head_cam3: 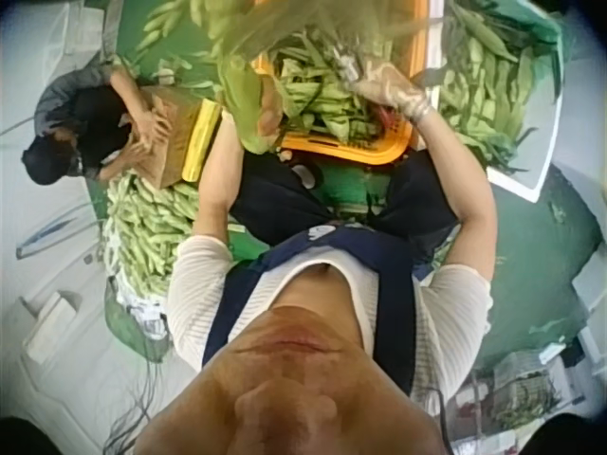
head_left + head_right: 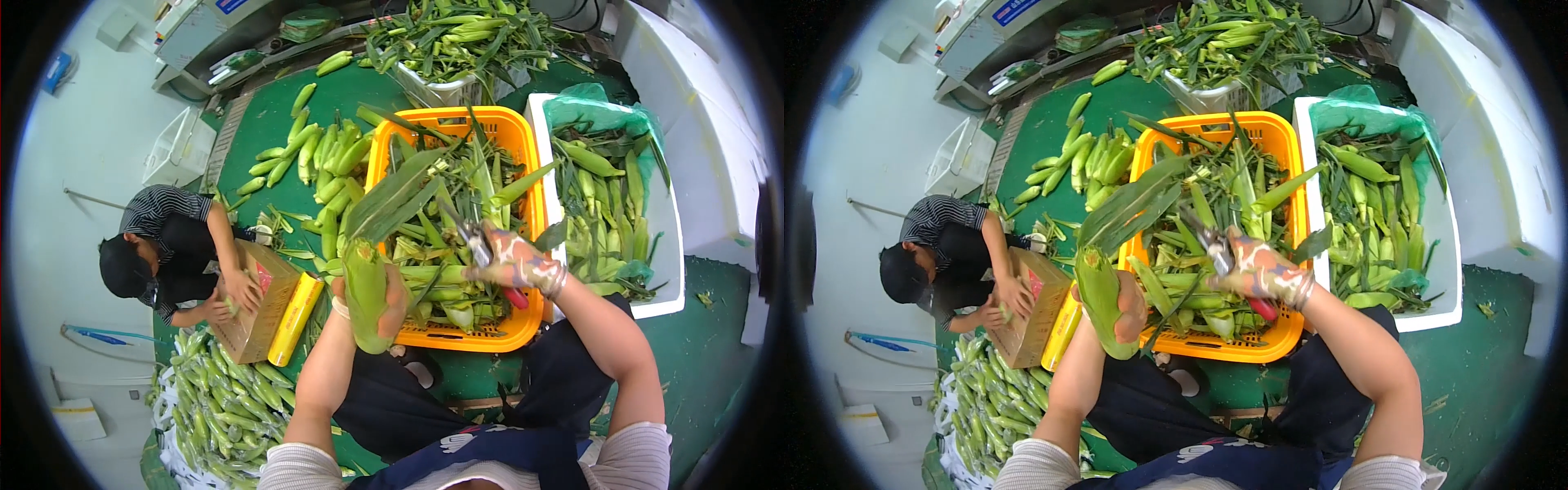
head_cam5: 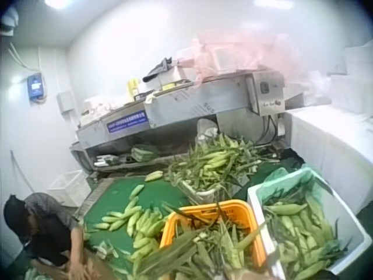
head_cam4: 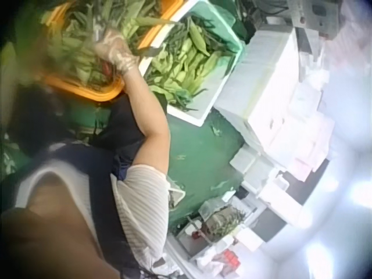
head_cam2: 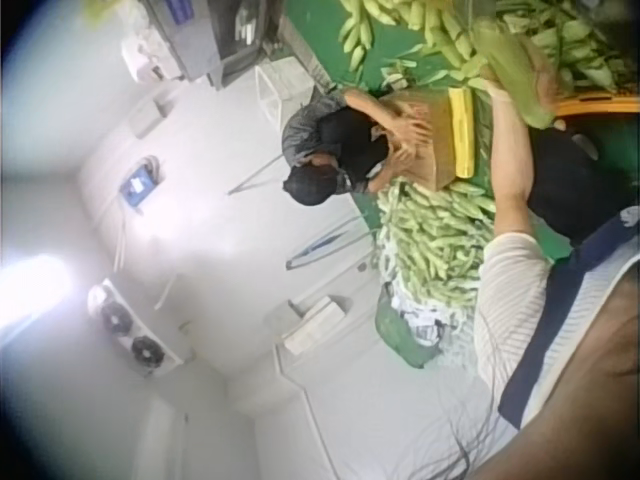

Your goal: The person trims the ends of corn ears using shears, placing the trimmed corn into a white container and the husks into a yellow basket.

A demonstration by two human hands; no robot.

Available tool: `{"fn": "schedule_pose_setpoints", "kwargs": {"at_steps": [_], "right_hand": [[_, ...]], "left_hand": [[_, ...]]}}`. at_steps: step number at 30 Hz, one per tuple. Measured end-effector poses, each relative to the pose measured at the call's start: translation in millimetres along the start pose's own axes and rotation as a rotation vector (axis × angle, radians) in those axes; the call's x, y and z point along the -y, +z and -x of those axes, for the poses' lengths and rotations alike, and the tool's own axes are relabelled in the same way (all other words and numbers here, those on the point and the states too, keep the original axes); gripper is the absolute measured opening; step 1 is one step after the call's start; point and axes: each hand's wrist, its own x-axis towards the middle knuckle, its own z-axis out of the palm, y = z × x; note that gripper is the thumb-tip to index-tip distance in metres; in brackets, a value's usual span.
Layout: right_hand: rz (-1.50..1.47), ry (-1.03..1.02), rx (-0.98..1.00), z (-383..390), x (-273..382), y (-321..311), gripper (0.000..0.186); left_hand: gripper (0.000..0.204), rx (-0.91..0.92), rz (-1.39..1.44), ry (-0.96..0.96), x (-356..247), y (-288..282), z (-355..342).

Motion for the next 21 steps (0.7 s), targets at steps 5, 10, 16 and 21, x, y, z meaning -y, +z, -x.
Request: {"fn": "schedule_pose_setpoints", "kwargs": {"at_steps": [5,10,16,21], "right_hand": [[0.136,-0.225,-0.115,19.8,13.8,12.8,0.078],[0.254,-0.085,-0.032,17.1,16.0,17.3,0.077],[0.331,0.053,-0.150,-6.2,-19.8,52.8,0.089],[0.225,-0.043,-0.213,-33.0,-29.3,77.2,0.068]], "left_hand": [[0.080,-0.350,-0.473,-0.314,-32.7,8.4,1.6],[0.078,-1.056,-1.576,-0.470,-17.0,-16.6,-8.5],[0.070,-1.064,-1.887,-0.829,1.5,-6.2,-38.6],[0.070,-1.073,-1.976,-0.746,27.6,0.4,-44.8]]}}
